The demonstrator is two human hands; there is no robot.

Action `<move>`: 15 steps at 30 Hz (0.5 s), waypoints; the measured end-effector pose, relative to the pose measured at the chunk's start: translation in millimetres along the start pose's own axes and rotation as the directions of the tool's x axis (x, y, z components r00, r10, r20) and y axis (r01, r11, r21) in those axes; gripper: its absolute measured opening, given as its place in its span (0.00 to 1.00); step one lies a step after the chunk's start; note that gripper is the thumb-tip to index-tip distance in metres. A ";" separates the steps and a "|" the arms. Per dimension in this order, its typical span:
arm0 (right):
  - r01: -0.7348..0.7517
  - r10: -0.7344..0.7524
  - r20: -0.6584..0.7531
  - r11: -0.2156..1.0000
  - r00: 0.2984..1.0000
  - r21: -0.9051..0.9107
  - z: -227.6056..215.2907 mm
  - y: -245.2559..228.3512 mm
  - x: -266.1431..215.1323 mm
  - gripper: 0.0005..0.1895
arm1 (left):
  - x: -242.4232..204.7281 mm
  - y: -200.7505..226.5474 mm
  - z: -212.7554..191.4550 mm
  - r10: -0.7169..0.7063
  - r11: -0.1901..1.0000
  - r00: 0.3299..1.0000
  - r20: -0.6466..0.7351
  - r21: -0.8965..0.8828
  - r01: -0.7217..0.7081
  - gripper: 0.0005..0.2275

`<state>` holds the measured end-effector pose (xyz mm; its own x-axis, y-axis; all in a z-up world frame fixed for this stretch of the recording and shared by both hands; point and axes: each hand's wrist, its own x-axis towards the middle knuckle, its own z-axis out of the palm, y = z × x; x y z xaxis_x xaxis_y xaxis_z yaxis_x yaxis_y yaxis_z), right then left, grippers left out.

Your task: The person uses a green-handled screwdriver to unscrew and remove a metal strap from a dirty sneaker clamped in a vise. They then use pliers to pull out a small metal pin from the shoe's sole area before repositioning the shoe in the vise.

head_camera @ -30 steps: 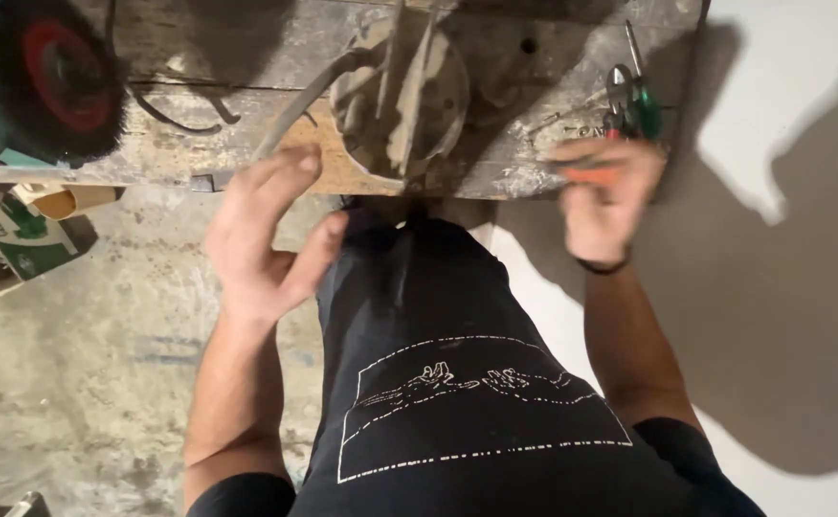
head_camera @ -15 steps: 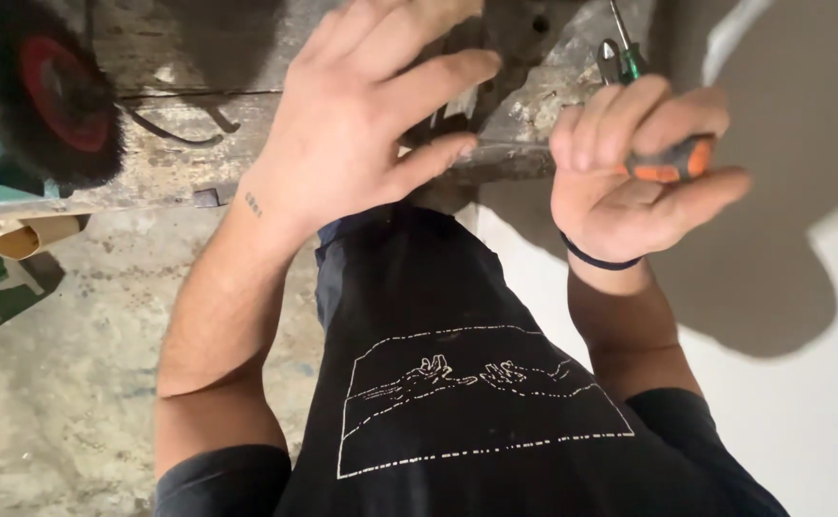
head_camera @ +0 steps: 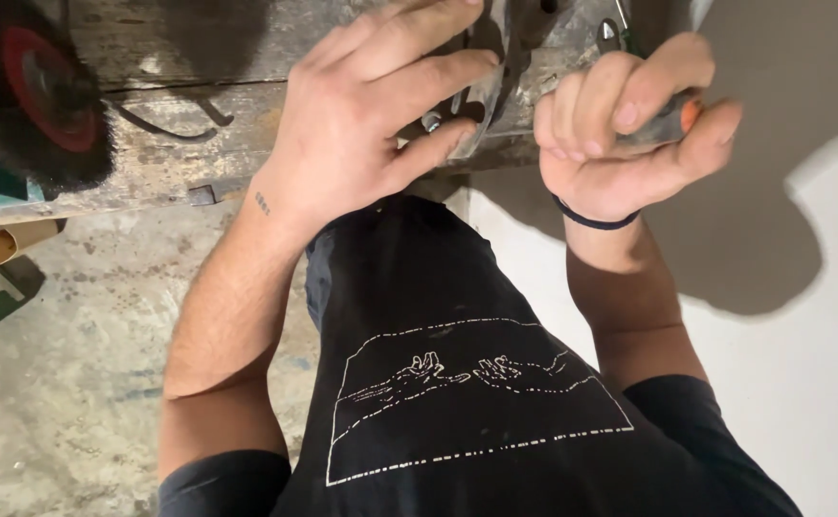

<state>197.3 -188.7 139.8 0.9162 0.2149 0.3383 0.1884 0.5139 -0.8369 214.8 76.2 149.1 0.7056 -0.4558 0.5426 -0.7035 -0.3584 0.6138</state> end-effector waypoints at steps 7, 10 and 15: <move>-0.017 0.017 0.020 1.000 1.000 -0.002 -9.3 1.4 3.4 0.28 | -1.5 1.0 2.4 -0.014 1.000 1.000 0.001 -0.021 0.014 0.18; -0.026 0.026 0.050 1.000 0.998 -0.013 -10.5 -0.9 3.6 0.28 | 0.0 2.1 2.6 -0.021 1.000 1.000 0.005 -0.020 0.021 0.18; -0.019 0.020 0.019 0.999 1.000 -0.030 -9.4 -0.7 5.0 0.29 | 1.1 1.8 3.4 -0.022 0.999 1.000 -0.002 -0.034 0.022 0.16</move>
<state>205.1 -195.8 138.0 0.9129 0.2409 0.3297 0.1811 0.4848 -0.8557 214.0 72.3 148.8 0.7211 -0.4463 0.5298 -0.6845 -0.3408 0.6445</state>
